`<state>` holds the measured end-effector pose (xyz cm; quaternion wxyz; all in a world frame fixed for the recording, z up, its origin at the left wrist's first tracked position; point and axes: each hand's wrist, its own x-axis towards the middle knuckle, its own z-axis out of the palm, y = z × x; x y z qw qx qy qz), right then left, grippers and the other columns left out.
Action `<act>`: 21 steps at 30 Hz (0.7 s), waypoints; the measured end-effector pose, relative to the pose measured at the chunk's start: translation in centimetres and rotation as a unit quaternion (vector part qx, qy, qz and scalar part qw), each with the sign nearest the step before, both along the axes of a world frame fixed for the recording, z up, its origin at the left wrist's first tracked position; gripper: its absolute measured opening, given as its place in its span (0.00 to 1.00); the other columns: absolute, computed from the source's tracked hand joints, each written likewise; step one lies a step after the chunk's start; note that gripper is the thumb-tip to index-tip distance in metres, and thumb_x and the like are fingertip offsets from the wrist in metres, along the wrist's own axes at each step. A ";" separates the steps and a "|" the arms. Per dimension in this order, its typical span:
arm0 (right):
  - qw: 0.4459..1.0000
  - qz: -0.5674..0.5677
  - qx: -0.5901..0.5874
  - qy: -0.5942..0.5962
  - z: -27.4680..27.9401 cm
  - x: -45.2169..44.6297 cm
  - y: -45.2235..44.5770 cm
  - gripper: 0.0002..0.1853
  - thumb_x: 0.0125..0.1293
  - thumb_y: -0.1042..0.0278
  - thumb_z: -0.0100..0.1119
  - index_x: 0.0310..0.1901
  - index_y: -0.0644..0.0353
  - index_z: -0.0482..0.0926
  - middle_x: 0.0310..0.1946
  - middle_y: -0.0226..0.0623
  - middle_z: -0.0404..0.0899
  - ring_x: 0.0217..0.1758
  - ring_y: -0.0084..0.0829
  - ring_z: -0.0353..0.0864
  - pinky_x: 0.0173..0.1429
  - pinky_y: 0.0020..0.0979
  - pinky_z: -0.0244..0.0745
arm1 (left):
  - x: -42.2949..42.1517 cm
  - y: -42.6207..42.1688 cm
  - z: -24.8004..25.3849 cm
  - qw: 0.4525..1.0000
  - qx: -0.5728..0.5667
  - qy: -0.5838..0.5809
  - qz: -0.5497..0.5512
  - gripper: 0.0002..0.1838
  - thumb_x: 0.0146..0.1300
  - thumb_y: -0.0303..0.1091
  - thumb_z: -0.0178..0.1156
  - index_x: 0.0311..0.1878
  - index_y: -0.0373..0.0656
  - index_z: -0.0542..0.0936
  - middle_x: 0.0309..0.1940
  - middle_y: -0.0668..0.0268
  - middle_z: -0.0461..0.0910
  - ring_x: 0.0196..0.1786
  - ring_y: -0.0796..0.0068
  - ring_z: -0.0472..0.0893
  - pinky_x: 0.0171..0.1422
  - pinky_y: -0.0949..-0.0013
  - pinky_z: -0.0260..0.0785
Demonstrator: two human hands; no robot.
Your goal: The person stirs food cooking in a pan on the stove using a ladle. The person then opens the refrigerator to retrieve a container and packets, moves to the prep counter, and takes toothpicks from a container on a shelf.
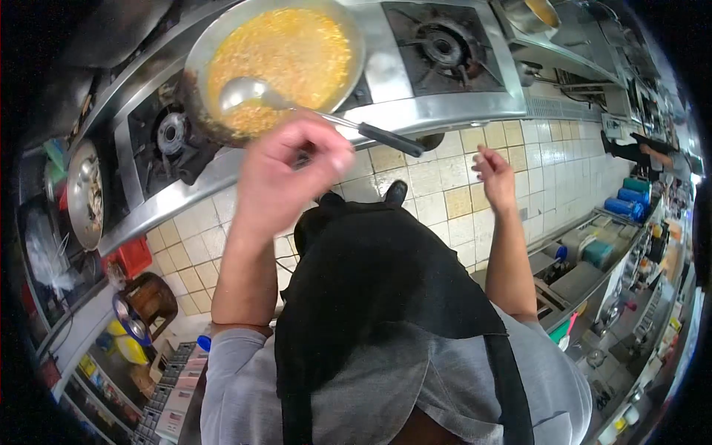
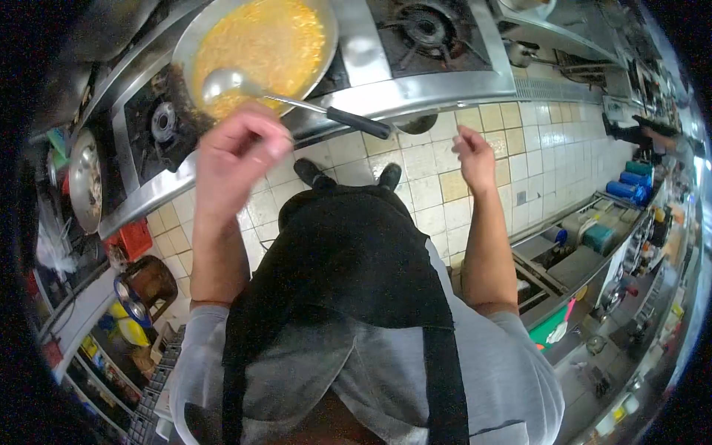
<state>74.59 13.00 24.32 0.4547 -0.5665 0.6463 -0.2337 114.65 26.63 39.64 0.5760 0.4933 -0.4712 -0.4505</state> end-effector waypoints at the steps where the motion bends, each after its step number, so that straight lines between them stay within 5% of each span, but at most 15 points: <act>1: 1.000 0.001 0.019 0.007 -1.3 -2.4 1.0 0.19 0.74 0.66 0.62 0.62 0.67 0.82 0.39 0.32 0.86 0.38 0.21 0.82 0.42 0.24 0.75 | -2.1 -0.5 -0.6 0.998 -0.030 -0.028 -0.047 0.04 0.63 0.24 0.71 0.40 0.41 0.85 0.37 0.71 0.83 0.39 0.84 0.79 0.45 0.75 0.71; 8: 0.990 0.013 0.127 0.066 -6.7 -18.8 9.9 0.20 0.74 0.69 0.61 0.63 0.71 0.80 0.36 0.36 0.86 0.36 0.24 0.82 0.43 0.28 0.78 | -18.2 -6.9 -5.4 0.978 0.075 -0.084 -0.176 0.05 0.65 0.29 0.70 0.41 0.39 0.88 0.35 0.71 0.82 0.35 0.83 0.77 0.40 0.76 0.69; 10: 0.986 -0.035 0.144 0.072 -7.7 -24.0 12.4 0.21 0.74 0.68 0.61 0.63 0.71 0.80 0.36 0.36 0.85 0.36 0.24 0.83 0.41 0.28 0.78 | -21.7 -10.4 -9.3 0.969 0.019 -0.186 -0.162 0.09 0.69 0.34 0.66 0.47 0.42 0.90 0.36 0.67 0.85 0.35 0.78 0.81 0.42 0.71 0.74; 12: 0.979 -0.084 0.166 0.078 -8.2 -28.7 14.9 0.21 0.73 0.68 0.61 0.63 0.70 0.79 0.36 0.36 0.85 0.35 0.24 0.83 0.39 0.28 0.77 | -24.3 -13.8 -9.8 0.929 0.039 -0.336 -0.148 0.10 0.63 0.37 0.69 0.42 0.41 0.89 0.35 0.62 0.85 0.36 0.72 0.84 0.43 0.67 0.76; 21: 0.948 -0.223 0.227 0.001 -11.2 -37.6 20.8 0.24 0.71 0.70 0.60 0.66 0.69 0.76 0.38 0.32 0.82 0.33 0.23 0.82 0.32 0.25 0.73 | -28.5 -19.2 -12.7 0.927 0.066 -0.338 -0.147 0.11 0.63 0.37 0.68 0.42 0.40 0.86 0.32 0.64 0.87 0.35 0.74 0.84 0.45 0.69 0.76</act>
